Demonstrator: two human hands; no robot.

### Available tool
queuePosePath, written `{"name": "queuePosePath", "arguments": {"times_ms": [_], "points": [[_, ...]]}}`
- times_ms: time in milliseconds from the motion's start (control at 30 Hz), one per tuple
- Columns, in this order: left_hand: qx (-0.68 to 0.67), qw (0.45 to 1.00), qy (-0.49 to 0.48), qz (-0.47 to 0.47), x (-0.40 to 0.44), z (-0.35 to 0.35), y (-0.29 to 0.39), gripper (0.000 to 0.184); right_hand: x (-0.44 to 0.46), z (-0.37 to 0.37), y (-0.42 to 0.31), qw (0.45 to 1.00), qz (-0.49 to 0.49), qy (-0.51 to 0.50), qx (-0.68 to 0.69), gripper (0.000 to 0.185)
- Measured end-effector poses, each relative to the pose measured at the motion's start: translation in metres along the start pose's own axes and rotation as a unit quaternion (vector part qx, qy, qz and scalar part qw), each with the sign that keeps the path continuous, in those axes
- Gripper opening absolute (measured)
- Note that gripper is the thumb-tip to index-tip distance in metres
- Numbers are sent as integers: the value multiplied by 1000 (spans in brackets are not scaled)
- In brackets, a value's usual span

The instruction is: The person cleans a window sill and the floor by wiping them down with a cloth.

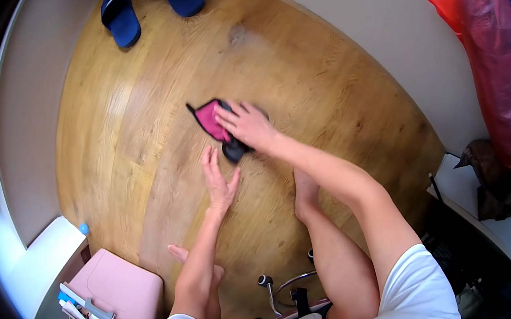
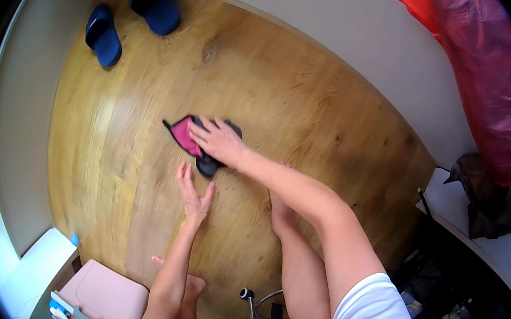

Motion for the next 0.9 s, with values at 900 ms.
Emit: {"name": "queuePosePath", "arguments": {"times_ms": [900], "points": [[220,949,-207,-90,19,31,20,101,-217,-34,295,872,433,-228,23,93]]}}
Point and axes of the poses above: each hand's wrist, its own x-axis towards the middle knuckle, its own z-axis out of the palm, y = z × x, the point moved 8 cm from there along x, towards the middle knuckle, and after that the axes turned 10 degrees about -y, right-handed, at the moved point
